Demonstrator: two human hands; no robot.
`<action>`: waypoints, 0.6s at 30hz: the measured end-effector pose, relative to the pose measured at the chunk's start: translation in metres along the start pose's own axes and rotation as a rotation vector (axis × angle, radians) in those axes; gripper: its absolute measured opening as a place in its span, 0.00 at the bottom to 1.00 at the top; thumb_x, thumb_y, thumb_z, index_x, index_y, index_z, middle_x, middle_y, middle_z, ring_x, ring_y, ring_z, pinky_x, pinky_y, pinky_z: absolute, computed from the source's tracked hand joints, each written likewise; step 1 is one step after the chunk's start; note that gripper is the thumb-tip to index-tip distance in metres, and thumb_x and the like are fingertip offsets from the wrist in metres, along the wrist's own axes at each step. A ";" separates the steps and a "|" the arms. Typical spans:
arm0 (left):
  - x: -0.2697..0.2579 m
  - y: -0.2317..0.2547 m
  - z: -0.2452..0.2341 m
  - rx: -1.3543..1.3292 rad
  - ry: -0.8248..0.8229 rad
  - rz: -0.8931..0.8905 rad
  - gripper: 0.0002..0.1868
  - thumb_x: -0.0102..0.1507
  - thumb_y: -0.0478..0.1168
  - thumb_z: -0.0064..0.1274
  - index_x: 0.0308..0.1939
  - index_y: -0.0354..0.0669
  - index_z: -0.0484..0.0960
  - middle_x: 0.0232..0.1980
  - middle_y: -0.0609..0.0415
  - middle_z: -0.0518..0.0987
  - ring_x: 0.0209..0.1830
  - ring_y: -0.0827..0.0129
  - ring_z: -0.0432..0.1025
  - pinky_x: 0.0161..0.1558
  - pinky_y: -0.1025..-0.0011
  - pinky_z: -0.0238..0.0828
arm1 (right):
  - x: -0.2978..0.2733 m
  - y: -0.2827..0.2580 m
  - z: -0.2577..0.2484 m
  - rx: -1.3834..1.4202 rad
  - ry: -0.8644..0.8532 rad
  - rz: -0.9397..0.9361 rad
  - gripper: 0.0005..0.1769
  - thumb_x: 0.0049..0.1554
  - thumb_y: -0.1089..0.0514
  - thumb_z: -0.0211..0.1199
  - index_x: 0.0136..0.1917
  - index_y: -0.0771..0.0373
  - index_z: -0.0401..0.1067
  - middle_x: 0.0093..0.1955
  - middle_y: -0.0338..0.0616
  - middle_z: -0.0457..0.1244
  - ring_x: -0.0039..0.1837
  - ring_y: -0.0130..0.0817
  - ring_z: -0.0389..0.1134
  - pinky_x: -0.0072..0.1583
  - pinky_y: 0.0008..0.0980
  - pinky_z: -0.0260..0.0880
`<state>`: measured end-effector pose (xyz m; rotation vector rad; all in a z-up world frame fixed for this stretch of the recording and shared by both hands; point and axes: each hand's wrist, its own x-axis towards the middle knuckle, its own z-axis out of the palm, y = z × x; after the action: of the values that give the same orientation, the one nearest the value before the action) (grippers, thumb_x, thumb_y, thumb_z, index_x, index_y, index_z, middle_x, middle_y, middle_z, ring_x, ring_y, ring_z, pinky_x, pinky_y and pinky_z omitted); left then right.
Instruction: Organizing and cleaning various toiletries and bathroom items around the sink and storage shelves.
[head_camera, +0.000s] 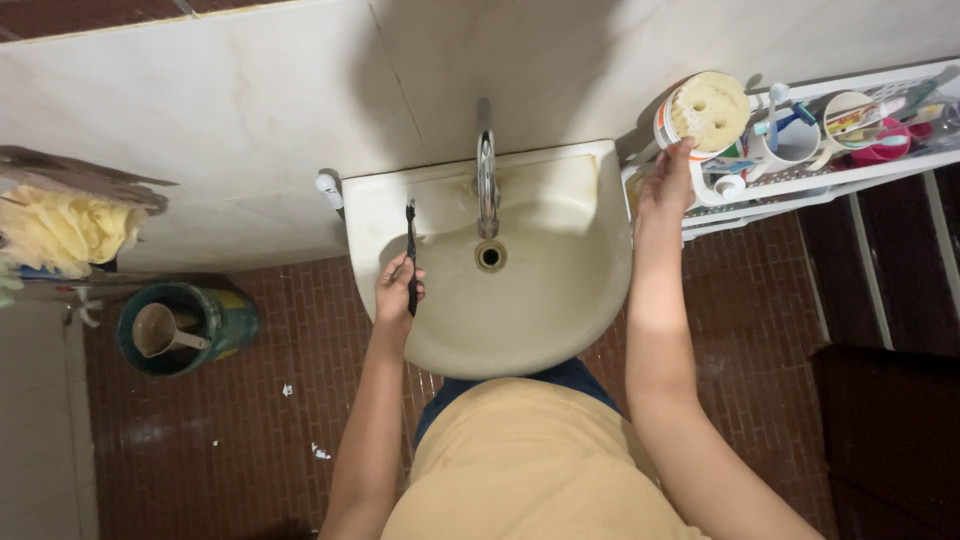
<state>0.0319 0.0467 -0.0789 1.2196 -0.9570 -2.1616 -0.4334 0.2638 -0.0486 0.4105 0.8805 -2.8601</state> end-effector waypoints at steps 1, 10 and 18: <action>0.000 0.002 0.002 -0.001 -0.002 0.000 0.17 0.69 0.43 0.53 0.59 0.41 0.75 0.34 0.54 0.79 0.22 0.73 0.68 0.25 0.74 0.65 | -0.003 -0.001 0.002 0.000 -0.001 -0.002 0.19 0.57 0.60 0.71 0.55 0.75 0.72 0.49 0.49 0.69 0.51 0.34 0.71 0.55 0.29 0.75; -0.007 0.009 0.011 0.053 0.010 -0.017 0.17 0.70 0.43 0.52 0.60 0.39 0.77 0.34 0.54 0.78 0.24 0.74 0.68 0.27 0.74 0.66 | -0.120 -0.045 0.015 -0.401 -0.150 0.218 0.10 0.57 0.70 0.64 0.45 0.58 0.67 0.44 0.36 0.64 0.46 0.26 0.66 0.49 0.26 0.70; 0.008 -0.003 -0.008 -0.044 -0.011 0.003 0.15 0.70 0.43 0.53 0.59 0.44 0.77 0.33 0.55 0.79 0.23 0.73 0.68 0.26 0.74 0.65 | -0.080 -0.221 0.048 -0.229 -0.473 -0.235 0.26 0.62 0.31 0.51 0.38 0.54 0.69 0.26 0.32 0.51 0.30 0.27 0.53 0.59 0.71 0.73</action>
<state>0.0347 0.0401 -0.0880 1.1853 -0.9101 -2.1777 -0.4106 0.4217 0.1306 -0.4034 1.1929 -2.8092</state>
